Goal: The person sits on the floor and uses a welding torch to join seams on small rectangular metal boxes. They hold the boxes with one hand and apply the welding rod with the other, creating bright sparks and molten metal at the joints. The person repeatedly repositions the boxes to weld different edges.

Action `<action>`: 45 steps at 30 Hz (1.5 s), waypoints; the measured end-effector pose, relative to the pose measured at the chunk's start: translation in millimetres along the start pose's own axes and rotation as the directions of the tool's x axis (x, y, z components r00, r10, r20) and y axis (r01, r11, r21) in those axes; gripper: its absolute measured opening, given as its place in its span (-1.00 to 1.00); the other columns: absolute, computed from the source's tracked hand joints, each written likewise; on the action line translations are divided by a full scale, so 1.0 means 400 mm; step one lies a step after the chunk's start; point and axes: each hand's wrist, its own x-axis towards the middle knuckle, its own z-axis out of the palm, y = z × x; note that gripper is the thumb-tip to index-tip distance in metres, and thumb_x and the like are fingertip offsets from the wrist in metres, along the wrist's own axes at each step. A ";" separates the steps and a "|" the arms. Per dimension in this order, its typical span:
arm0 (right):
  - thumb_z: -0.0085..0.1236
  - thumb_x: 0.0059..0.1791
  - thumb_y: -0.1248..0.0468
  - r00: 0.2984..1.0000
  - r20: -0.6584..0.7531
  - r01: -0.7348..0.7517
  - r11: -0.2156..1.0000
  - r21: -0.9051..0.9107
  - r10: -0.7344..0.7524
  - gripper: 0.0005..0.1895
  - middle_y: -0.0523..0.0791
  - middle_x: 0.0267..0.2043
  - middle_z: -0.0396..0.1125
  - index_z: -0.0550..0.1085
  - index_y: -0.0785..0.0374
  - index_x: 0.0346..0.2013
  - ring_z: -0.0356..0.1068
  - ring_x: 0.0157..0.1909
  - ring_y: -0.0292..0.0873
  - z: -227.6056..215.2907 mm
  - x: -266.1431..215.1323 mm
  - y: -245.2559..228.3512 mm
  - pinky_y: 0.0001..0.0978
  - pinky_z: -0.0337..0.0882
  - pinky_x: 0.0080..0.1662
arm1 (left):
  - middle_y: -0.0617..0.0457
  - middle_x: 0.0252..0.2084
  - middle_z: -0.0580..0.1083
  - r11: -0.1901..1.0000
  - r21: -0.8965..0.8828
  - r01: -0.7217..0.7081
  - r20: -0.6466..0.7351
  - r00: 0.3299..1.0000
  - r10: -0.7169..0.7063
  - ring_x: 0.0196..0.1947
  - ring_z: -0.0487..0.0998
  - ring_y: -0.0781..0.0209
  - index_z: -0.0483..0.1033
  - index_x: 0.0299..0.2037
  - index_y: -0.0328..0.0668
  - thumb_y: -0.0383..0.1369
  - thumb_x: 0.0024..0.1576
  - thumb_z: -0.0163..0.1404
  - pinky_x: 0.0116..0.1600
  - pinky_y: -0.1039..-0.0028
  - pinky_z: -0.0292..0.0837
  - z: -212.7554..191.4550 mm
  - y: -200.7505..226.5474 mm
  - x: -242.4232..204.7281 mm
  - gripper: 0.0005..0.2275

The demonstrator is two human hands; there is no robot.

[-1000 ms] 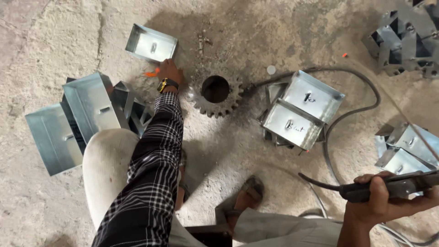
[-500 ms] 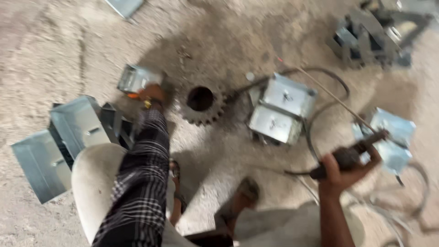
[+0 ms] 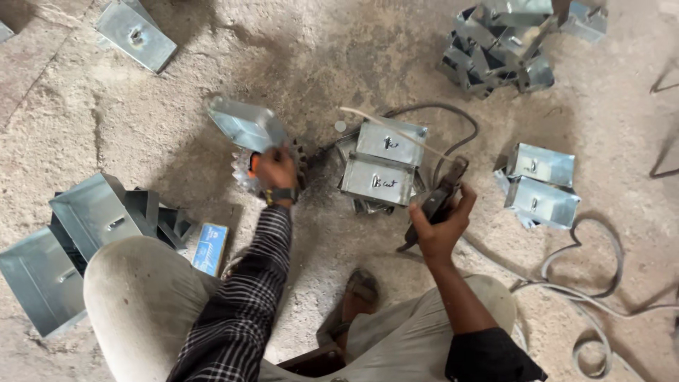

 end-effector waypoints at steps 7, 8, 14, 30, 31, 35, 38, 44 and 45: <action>0.39 -0.13 0.28 0.999 0.038 0.032 0.999 -0.040 -0.030 -0.17 -0.17 -0.33 0.28 0.11 0.30 0.30 0.28 -0.35 -0.33 -0.001 -0.011 -0.025 -0.49 0.30 -0.28 | -0.12 -0.45 0.56 0.950 0.307 -0.054 0.244 0.970 -0.024 -0.39 0.58 -0.17 0.66 -0.39 -0.15 -0.06 0.16 0.14 -0.30 0.07 0.45 0.056 0.017 -0.116 -0.69; 0.39 -0.14 0.27 0.998 0.048 0.038 0.998 -0.050 -0.036 -0.17 -0.17 -0.35 0.29 0.11 0.29 0.29 0.30 -0.36 -0.33 -0.002 -0.012 -0.030 -0.49 0.31 -0.28 | -0.09 -0.43 0.57 0.951 0.295 -0.096 0.257 0.966 0.018 -0.37 0.59 -0.15 0.67 -0.35 -0.13 -0.07 0.17 0.12 -0.30 0.08 0.46 0.061 0.004 -0.108 -0.71; 0.41 -0.16 0.25 0.992 0.096 0.084 0.994 -0.075 -0.077 -0.20 -0.13 -0.35 0.34 0.16 0.31 0.24 0.35 -0.36 -0.31 0.019 -0.016 -0.058 -0.46 0.35 -0.27 | -0.12 -0.19 0.61 0.940 0.107 -0.324 0.775 0.620 0.125 -0.15 0.61 -0.17 0.64 -0.11 -0.13 0.01 -0.13 0.27 -0.08 0.09 0.50 0.051 -0.115 0.066 -0.52; 0.48 -0.20 0.23 0.959 0.202 0.234 0.957 -0.174 -0.198 -0.13 -0.05 -0.22 0.40 0.17 0.28 0.26 0.38 -0.28 -0.25 0.003 -0.067 -0.110 -0.43 0.42 -0.20 | -0.04 -0.37 0.63 0.924 0.056 -0.379 0.039 0.925 0.377 -0.42 0.67 0.23 0.69 -0.20 -0.30 -0.38 0.28 0.19 -0.28 0.37 0.63 -0.516 0.078 0.490 -0.88; 0.48 -0.20 0.23 0.960 0.204 0.227 0.958 -0.175 -0.191 -0.14 -0.05 -0.24 0.40 0.17 0.28 0.27 0.37 -0.29 -0.25 0.001 -0.072 -0.117 -0.43 0.42 -0.20 | -0.02 -0.37 0.64 0.927 0.038 -0.373 0.002 0.928 0.373 -0.42 0.68 0.25 0.69 -0.20 -0.29 -0.39 0.29 0.18 -0.29 0.41 0.64 -0.505 0.069 0.502 -0.89; 0.45 -0.18 0.21 0.959 0.230 0.219 0.951 -0.219 -0.168 -0.16 -0.08 -0.30 0.39 0.18 0.28 0.26 0.40 -0.36 -0.26 -0.007 -0.085 -0.139 -0.42 0.42 -0.26 | 0.00 -0.42 0.65 0.927 0.032 -0.373 -0.128 0.919 0.374 -0.48 0.70 0.31 0.68 -0.24 -0.29 -0.44 0.30 0.16 -0.36 0.52 0.65 -0.464 0.016 0.551 -0.90; 0.43 -0.16 0.19 0.951 0.262 0.227 0.945 -0.234 -0.164 -0.18 -0.09 -0.35 0.39 0.19 0.27 0.26 0.43 -0.38 -0.26 -0.011 -0.086 -0.145 -0.42 0.42 -0.28 | 0.01 -0.46 0.64 0.913 0.012 -0.408 -0.196 0.894 0.402 -0.50 0.71 0.32 0.67 -0.27 -0.30 -0.47 0.30 0.14 -0.37 0.54 0.66 -0.463 -0.007 0.554 -0.89; 0.43 -0.16 0.20 0.953 0.262 0.216 0.951 -0.223 -0.156 -0.19 -0.10 -0.35 0.38 0.20 0.28 0.26 0.41 -0.38 -0.25 -0.002 -0.087 -0.139 -0.41 0.42 -0.28 | 0.01 -0.49 0.65 0.908 -0.023 -0.419 -0.268 0.877 0.398 -0.52 0.73 0.35 0.68 -0.28 -0.30 -0.47 0.29 0.14 -0.41 0.56 0.67 -0.474 -0.002 0.552 -0.89; 0.43 -0.17 0.21 0.953 0.261 0.214 0.952 -0.217 -0.155 -0.20 -0.09 -0.35 0.38 0.20 0.28 0.26 0.41 -0.38 -0.25 -0.001 -0.088 -0.139 -0.41 0.43 -0.27 | 0.01 -0.50 0.65 0.912 -0.036 -0.409 -0.273 0.881 0.385 -0.53 0.73 0.35 0.68 -0.28 -0.30 -0.47 0.29 0.14 -0.42 0.56 0.67 -0.475 0.001 0.549 -0.89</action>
